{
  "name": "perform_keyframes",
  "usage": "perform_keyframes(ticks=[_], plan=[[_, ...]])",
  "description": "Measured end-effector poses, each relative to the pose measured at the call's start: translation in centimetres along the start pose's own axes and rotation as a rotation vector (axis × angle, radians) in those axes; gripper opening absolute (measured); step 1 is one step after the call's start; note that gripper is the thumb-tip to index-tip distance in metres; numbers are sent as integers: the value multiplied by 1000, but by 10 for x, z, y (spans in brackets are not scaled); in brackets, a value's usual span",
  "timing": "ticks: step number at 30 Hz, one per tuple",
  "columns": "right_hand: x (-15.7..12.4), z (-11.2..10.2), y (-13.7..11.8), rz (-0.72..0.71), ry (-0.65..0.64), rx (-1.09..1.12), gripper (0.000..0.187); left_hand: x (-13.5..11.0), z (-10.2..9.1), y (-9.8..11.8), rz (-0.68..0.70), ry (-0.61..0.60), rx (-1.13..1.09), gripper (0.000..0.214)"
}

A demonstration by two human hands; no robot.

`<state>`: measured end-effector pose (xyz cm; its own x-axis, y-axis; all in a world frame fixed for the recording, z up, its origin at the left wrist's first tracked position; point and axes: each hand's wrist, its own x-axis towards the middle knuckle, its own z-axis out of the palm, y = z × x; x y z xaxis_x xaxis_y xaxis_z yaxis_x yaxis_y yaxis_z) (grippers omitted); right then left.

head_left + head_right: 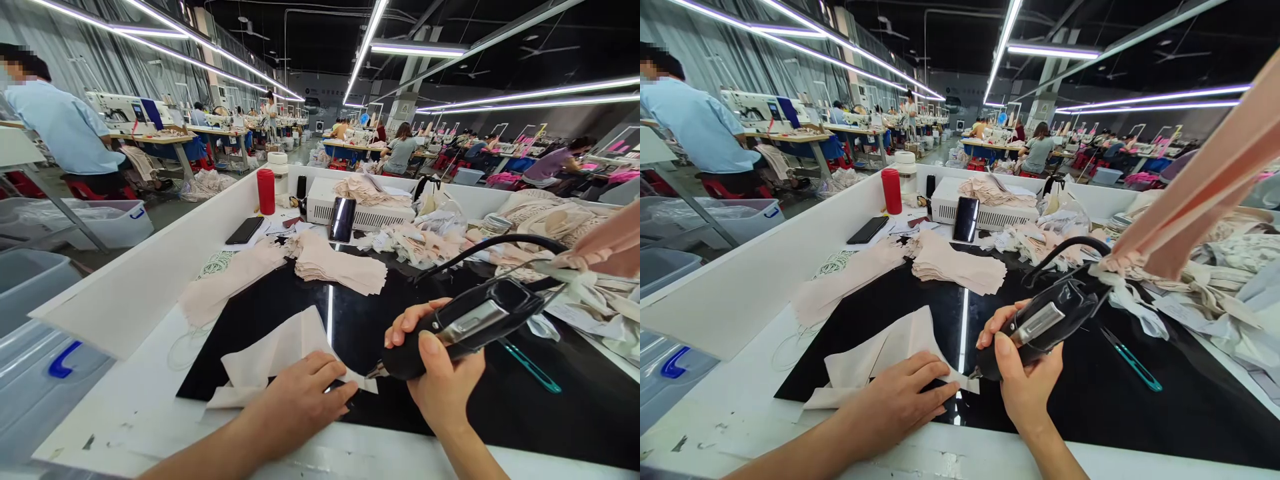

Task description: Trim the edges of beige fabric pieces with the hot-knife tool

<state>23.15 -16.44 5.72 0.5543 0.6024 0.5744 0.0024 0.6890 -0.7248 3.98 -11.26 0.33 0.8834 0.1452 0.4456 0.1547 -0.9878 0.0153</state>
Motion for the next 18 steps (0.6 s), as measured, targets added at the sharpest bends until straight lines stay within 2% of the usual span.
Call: perform_keyframes(ticks=[18], plan=[[0, 1, 0, 15, -19, 8, 26, 0, -1, 1, -19, -12, -35, 28]])
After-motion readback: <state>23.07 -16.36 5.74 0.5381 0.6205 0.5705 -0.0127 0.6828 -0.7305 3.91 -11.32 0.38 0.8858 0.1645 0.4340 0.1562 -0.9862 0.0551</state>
